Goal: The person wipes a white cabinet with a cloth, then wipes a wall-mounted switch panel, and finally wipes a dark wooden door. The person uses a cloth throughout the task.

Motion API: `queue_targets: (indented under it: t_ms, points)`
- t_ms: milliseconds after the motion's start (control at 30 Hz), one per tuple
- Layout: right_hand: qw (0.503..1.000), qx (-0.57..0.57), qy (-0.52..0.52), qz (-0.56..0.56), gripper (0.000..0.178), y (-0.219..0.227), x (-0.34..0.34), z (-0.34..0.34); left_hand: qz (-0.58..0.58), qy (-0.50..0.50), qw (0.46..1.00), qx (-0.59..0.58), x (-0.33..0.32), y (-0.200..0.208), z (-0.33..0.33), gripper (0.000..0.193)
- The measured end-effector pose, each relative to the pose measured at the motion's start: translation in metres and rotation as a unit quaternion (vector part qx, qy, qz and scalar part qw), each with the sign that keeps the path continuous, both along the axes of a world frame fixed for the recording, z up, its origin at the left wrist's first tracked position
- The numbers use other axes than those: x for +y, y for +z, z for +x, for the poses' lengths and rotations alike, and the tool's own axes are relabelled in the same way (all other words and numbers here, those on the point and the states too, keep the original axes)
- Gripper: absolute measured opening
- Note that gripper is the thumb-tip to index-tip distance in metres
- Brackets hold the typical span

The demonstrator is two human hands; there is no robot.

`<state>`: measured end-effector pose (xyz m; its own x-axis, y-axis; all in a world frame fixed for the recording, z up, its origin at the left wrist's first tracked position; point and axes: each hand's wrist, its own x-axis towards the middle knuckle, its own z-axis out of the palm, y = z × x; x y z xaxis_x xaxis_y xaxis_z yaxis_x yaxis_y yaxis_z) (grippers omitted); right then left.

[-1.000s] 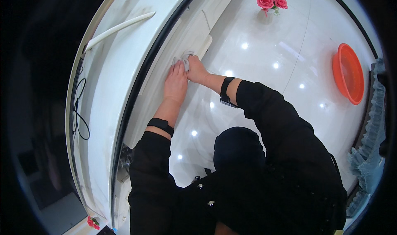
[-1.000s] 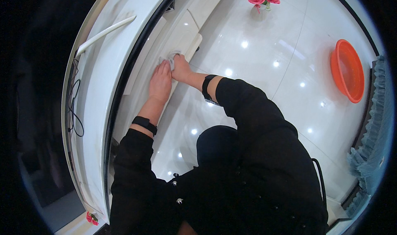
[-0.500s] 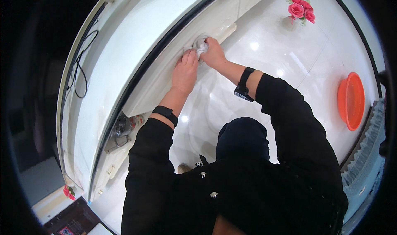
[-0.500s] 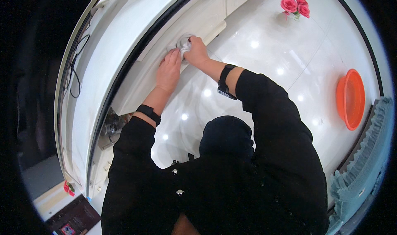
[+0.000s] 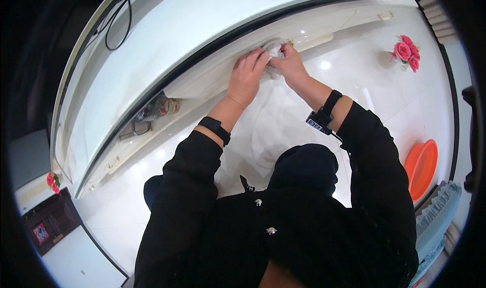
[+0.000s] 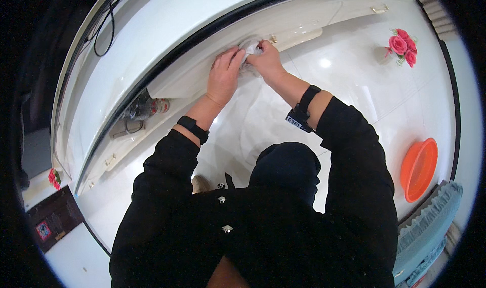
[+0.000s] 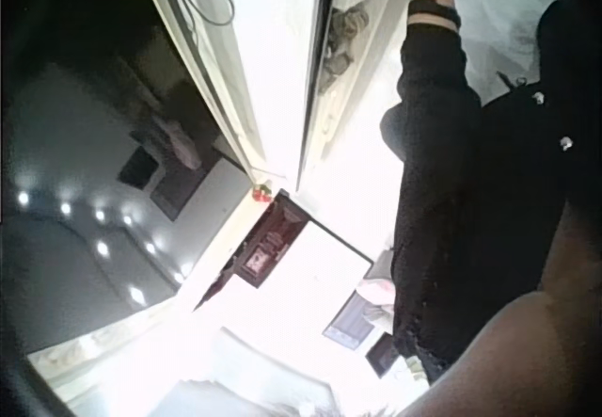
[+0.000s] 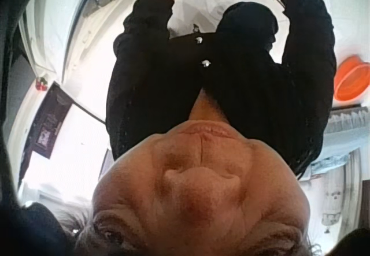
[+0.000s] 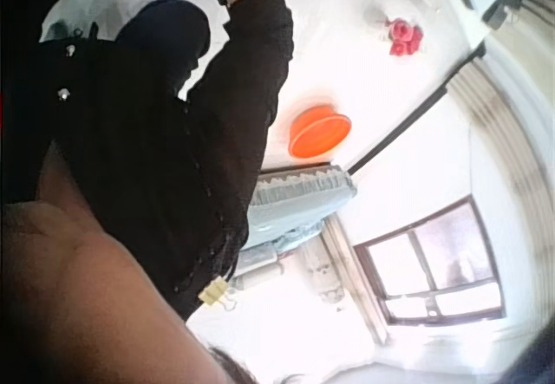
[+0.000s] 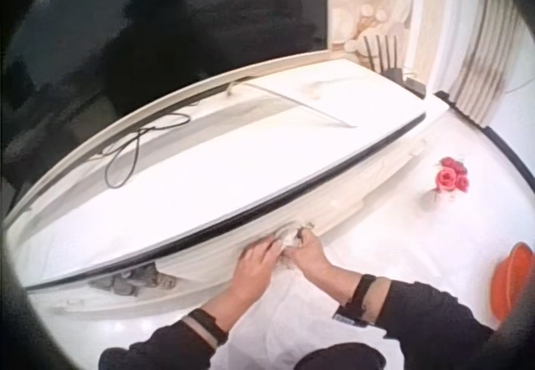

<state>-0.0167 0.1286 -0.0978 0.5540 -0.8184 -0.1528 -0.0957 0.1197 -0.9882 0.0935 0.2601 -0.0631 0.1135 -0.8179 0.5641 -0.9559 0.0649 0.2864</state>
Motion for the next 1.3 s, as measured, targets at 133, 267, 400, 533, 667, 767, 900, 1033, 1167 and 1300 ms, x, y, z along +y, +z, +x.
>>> queue_targets:
  t_ms: [133,267,400,533,667,767,900,1033,1167,1300]
  points:
    - [0.999,0.026,0.023,-0.001,0.044,0.003,0.011,0.009,-0.025,-0.006,1.000,0.010,0.018,-0.004,0.013,0.047]
    - [0.998,0.058,0.026,-0.017,0.044,0.009,0.035,0.023,-0.032,0.004,0.999,0.010,0.036,-0.008,0.023,0.042]
    - [0.996,0.034,0.057,0.053,0.047,0.009,0.066,0.042,-0.021,0.035,0.999,-0.014,0.067,-0.010,0.037,0.040]
    - [0.994,0.005,0.083,0.065,0.048,0.006,0.089,0.059,-0.006,0.045,0.999,-0.012,0.092,-0.011,0.051,0.040]
    - [0.987,0.037,0.102,0.119,0.047,0.008,0.106,0.064,0.014,0.054,0.998,0.010,0.111,-0.013,0.056,0.040]
    - [0.980,0.034,0.097,0.172,0.047,0.010,0.112,0.072,-0.003,0.065,0.998,0.023,0.118,-0.015,0.059,0.045]
    - [0.979,0.019,0.078,0.186,0.046,0.005,0.116,0.073,0.000,0.106,0.993,0.060,0.120,-0.025,0.052,0.049]
    - [0.983,0.042,0.092,0.156,0.044,-0.005,0.112,0.067,-0.010,0.156,0.984,0.082,0.115,-0.037,0.038,0.051]
    - [0.983,0.025,0.077,0.166,0.044,-0.023,0.103,0.064,0.001,0.171,0.980,0.100,0.100,-0.051,0.026,0.051]
    - [0.986,0.016,0.062,0.155,0.041,-0.048,0.086,0.059,0.018,0.138,0.987,0.078,0.085,-0.067,0.026,0.051]
